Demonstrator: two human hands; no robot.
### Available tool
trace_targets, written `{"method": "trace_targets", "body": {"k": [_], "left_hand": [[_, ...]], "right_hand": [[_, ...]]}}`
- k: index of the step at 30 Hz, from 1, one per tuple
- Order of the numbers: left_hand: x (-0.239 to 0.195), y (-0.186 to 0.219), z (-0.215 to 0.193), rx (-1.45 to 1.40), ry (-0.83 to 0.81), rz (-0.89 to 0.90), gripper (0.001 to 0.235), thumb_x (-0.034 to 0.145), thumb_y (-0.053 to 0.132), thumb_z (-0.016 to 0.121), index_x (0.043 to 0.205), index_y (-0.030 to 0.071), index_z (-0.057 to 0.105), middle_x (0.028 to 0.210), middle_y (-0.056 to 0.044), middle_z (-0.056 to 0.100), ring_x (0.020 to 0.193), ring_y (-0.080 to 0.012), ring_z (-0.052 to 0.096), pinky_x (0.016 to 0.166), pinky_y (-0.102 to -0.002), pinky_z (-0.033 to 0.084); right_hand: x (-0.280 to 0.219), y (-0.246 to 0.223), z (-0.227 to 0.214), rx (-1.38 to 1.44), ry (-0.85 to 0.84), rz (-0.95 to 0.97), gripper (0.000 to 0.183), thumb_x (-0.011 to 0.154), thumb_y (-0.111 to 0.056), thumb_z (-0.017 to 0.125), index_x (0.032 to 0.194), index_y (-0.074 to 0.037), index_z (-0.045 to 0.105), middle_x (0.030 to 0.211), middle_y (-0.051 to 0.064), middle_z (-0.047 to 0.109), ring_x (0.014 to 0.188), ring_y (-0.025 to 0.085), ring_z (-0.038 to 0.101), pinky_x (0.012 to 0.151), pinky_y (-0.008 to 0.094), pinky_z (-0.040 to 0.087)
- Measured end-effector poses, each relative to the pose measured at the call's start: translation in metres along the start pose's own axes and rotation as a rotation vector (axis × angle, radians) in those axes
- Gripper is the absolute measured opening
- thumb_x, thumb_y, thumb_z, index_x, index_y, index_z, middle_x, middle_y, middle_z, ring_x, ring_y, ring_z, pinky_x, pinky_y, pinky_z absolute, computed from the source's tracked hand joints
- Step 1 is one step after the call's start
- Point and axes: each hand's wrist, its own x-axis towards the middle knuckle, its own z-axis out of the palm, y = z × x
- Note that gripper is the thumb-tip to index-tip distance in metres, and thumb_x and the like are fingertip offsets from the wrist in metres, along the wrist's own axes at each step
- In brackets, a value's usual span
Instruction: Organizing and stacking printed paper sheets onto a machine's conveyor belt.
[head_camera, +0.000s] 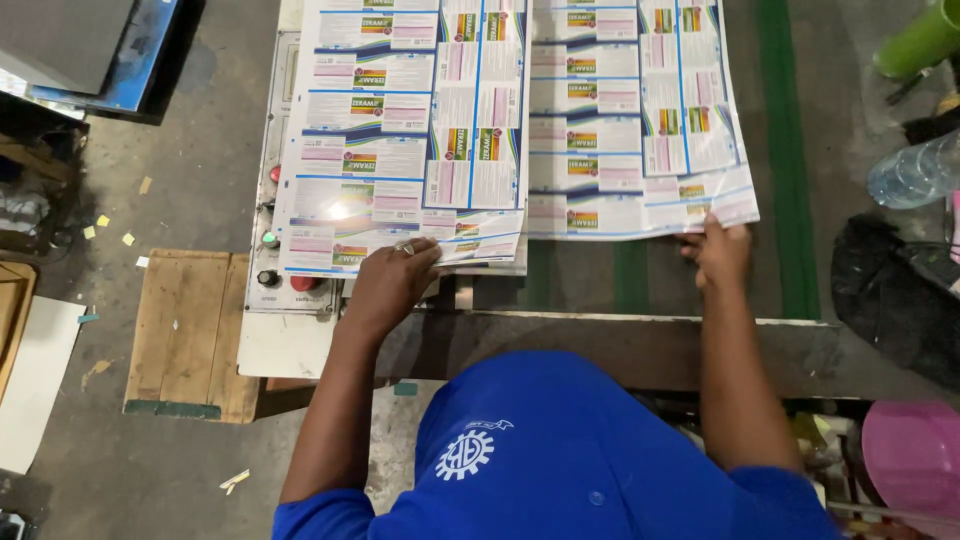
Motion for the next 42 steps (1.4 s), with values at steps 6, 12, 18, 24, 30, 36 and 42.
{"method": "trace_targets", "body": {"k": [6, 12, 18, 24, 30, 36, 42], "left_hand": [[-0.016, -0.019, 0.01, 0.043, 0.035, -0.143, 0.019, 0.09, 0.013, 0.072, 0.109, 0.012, 0.078, 0.089, -0.013, 0.075, 0.077, -0.0354, 0.071, 0.068, -0.047, 0.056], [-0.012, -0.015, 0.002, -0.027, 0.538, -0.174, 0.015, 0.096, 0.002, 0.075, 0.11, 0.007, 0.074, 0.092, -0.012, 0.075, 0.067, -0.0268, 0.069, 0.06, -0.039, 0.053], [0.022, 0.039, 0.031, -0.116, 0.54, 0.211, 0.032, 0.087, -0.003, 0.072, 0.118, 0.003, 0.07, 0.115, -0.017, 0.074, 0.103, -0.0353, 0.074, 0.086, -0.042, 0.061], [0.035, 0.093, 0.081, -0.119, 0.298, 0.297, 0.034, 0.088, 0.013, 0.072, 0.119, 0.001, 0.069, 0.123, -0.016, 0.07, 0.116, -0.0338, 0.068, 0.101, -0.046, 0.053], [0.016, 0.063, 0.099, -0.037, 0.141, 0.233, 0.04, 0.093, 0.031, 0.075, 0.124, 0.005, 0.069, 0.134, -0.012, 0.067, 0.133, -0.0299, 0.059, 0.114, -0.05, 0.04], [0.001, 0.025, 0.034, 0.051, 0.042, 0.129, 0.064, 0.081, 0.039, 0.076, 0.128, -0.001, 0.065, 0.138, -0.02, 0.063, 0.133, -0.0364, 0.053, 0.11, -0.053, 0.037], [-0.022, -0.008, 0.043, 0.279, 0.093, 0.064, 0.042, 0.09, 0.019, 0.07, 0.127, 0.001, 0.065, 0.136, -0.017, 0.066, 0.129, -0.0334, 0.06, 0.109, -0.049, 0.044]], "right_hand": [[0.054, -0.025, 0.027, 0.067, -0.062, 0.049, 0.031, 0.11, -0.025, 0.055, 0.136, -0.008, 0.055, 0.105, 0.007, 0.074, 0.082, 0.02, 0.076, 0.056, 0.03, 0.054], [0.005, -0.012, 0.042, 0.06, -0.081, 0.149, 0.051, 0.103, -0.019, 0.058, 0.151, -0.013, 0.041, 0.109, 0.012, 0.074, 0.083, 0.02, 0.073, 0.059, 0.031, 0.054], [-0.11, -0.025, 0.11, -0.048, -0.386, 0.066, 0.043, 0.103, -0.02, 0.062, 0.143, -0.004, 0.057, 0.11, 0.012, 0.076, 0.081, 0.017, 0.072, 0.059, 0.027, 0.05], [-0.155, -0.025, 0.141, 0.244, -0.699, 0.256, 0.039, 0.101, -0.025, 0.06, 0.133, -0.004, 0.056, 0.11, 0.006, 0.073, 0.089, 0.015, 0.072, 0.066, 0.032, 0.06], [-0.135, -0.038, 0.104, 0.167, -0.282, 0.074, 0.031, 0.102, -0.02, 0.064, 0.128, -0.004, 0.058, 0.102, 0.007, 0.072, 0.076, 0.015, 0.07, 0.053, 0.027, 0.051], [-0.106, -0.016, 0.007, 0.083, -0.028, 0.038, 0.022, 0.104, -0.013, 0.065, 0.122, -0.002, 0.063, 0.096, 0.008, 0.072, 0.069, 0.015, 0.068, 0.049, 0.027, 0.049], [-0.11, -0.009, -0.053, 0.0, 0.069, 0.002, 0.018, 0.104, -0.012, 0.064, 0.121, -0.005, 0.064, 0.1, 0.005, 0.072, 0.071, 0.013, 0.067, 0.049, 0.026, 0.047]]}}
